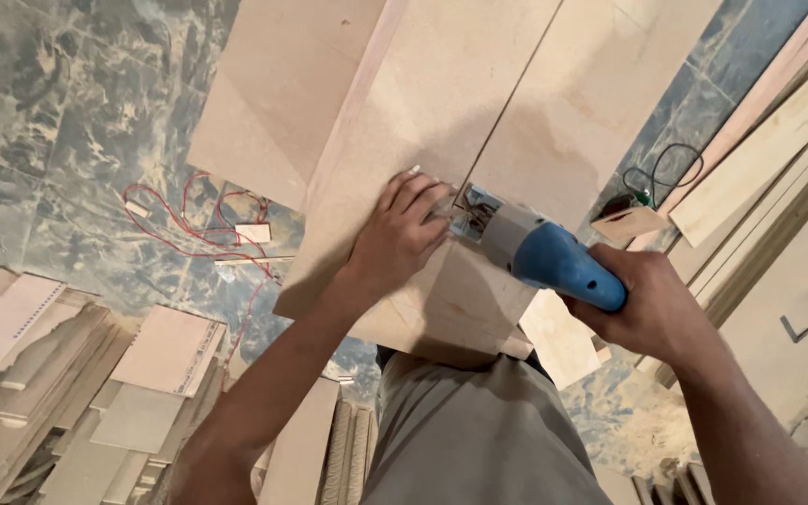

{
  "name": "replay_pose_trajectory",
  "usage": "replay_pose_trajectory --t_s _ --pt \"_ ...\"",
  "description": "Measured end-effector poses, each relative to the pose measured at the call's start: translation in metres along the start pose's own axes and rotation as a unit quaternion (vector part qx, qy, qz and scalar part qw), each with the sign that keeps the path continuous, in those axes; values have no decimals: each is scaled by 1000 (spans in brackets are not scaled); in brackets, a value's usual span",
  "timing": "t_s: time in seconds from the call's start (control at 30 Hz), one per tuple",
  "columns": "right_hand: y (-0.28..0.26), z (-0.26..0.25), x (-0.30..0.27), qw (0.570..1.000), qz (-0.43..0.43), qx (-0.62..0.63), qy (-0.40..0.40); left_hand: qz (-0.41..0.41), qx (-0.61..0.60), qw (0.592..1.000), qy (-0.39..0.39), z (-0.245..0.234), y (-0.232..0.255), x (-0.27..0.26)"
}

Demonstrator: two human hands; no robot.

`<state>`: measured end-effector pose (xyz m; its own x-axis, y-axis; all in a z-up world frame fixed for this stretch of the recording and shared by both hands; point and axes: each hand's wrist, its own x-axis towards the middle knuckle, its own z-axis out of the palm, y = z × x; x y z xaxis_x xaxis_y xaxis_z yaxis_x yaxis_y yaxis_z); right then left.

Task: The person measures a rectangular section on a wood board using a tape measure and then cuts along the marked lines using a jigsaw.

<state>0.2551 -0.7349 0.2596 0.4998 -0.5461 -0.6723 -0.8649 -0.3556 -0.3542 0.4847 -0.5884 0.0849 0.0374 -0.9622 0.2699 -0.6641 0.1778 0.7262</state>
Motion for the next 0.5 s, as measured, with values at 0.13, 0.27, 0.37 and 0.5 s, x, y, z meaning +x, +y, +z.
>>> replay_pose_trajectory --t_s 0.13,0.27,0.37,0.5 --pt "-8 -3 3 998 41 39 -21 9 26 999 19 0 -3 0" --pt "-12 -3 1 1000 13 22 -4 -4 -6 1000 14 0 -3 -1" --pt "-14 -4 3 1000 -11 27 2 -2 -7 1000 15 -5 -5 1" --pt "-12 -3 4 1000 -19 20 10 -6 -15 1000 -2 -7 -5 1"
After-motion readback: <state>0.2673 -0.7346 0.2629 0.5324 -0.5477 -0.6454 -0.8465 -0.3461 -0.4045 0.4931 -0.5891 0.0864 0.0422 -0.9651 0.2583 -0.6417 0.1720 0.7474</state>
